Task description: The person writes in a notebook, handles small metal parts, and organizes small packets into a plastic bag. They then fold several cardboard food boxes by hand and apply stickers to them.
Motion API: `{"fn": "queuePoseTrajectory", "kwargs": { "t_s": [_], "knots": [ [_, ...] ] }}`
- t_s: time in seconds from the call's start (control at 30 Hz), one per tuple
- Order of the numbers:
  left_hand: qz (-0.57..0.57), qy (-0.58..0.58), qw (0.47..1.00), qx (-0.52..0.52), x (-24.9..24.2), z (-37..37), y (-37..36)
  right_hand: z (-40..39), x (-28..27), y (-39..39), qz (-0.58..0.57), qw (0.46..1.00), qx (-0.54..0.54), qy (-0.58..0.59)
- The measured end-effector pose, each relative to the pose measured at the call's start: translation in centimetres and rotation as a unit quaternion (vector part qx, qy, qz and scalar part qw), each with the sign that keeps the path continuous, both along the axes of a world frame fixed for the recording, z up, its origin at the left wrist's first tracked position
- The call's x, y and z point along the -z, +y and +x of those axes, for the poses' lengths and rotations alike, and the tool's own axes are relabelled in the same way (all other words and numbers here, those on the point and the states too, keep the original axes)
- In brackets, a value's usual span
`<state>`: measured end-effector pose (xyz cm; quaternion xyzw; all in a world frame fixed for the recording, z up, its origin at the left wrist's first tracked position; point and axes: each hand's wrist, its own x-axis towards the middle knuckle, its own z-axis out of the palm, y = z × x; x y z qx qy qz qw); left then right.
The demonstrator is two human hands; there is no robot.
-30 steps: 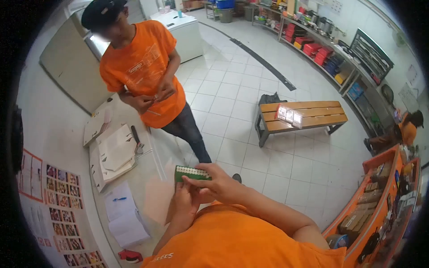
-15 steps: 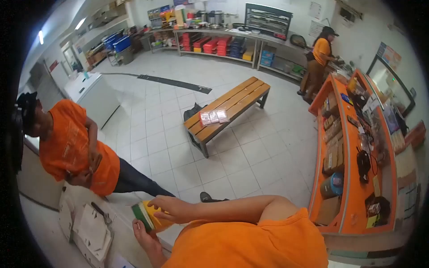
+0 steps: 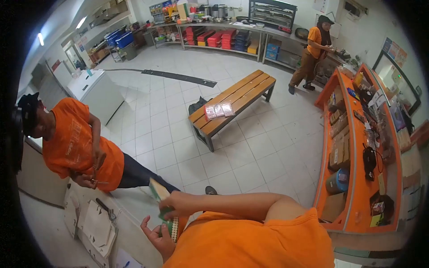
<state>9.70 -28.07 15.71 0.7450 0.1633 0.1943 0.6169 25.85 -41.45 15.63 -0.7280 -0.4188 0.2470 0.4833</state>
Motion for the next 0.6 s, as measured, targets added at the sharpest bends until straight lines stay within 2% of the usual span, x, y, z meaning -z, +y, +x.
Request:
{"fn": "queuePoseTrajectory", "kwargs": {
  "t_s": [0.03,0.07,0.13,0.17,0.23,0.27,0.3,0.33,0.4,0.43,0.5,0.53,0.6],
  "knots": [
    [-0.042,0.036,0.998,-0.024,-1.5,-0.3,-0.7,0.1,0.3,-0.1,0.006,0.996,-0.093,0.003],
    [-0.041,0.037,0.998,-0.03,-0.9,-0.6,-0.2,0.2,0.6,-0.2,0.013,0.982,-0.187,0.006],
    [0.126,0.076,0.989,0.012,1.0,-1.9,2.2,0.5,0.6,-0.4,0.017,0.973,-0.231,0.019],
    [0.261,0.039,0.964,-0.038,1.3,-2.1,3.4,0.4,0.1,-0.7,0.013,0.974,-0.225,0.005],
    [0.498,-0.008,0.858,-0.127,2.9,-3.3,8.6,0.6,0.0,-1.3,-0.005,0.975,-0.221,0.004],
    [0.41,0.098,0.879,-0.222,3.8,-5.0,11.1,1.0,0.9,-1.7,-0.003,0.974,-0.226,0.008],
    [0.396,0.115,0.871,-0.265,4.2,-6.4,12.9,1.5,2.7,-2.2,-0.049,0.976,-0.213,0.005],
    [0.4,0.12,0.869,-0.265,5.5,-8.4,15.1,1.9,4.5,-2.7,-0.093,0.976,-0.198,0.002],
    [0.516,0.321,0.757,-0.24,9.3,-11.8,18.8,3.2,7.2,-4.5,-0.156,0.975,-0.16,0.013],
    [0.513,0.325,0.757,-0.241,10.3,-12.5,19.8,3.8,9.1,-5.6,-0.158,0.974,-0.164,0.015],
    [0.508,0.537,0.637,-0.218,11.8,-13.4,20.7,5.1,12.0,-7.7,-0.205,0.971,-0.114,-0.04],
    [0.505,0.539,0.638,-0.218,12.0,-14.0,20.6,6.1,12.0,-8.7,-0.207,0.97,-0.116,-0.041],
    [0.505,0.504,0.644,-0.277,11.7,-15.2,20.5,8.9,11.8,-10.2,-0.251,0.962,-0.094,0.054]
  ]
}}
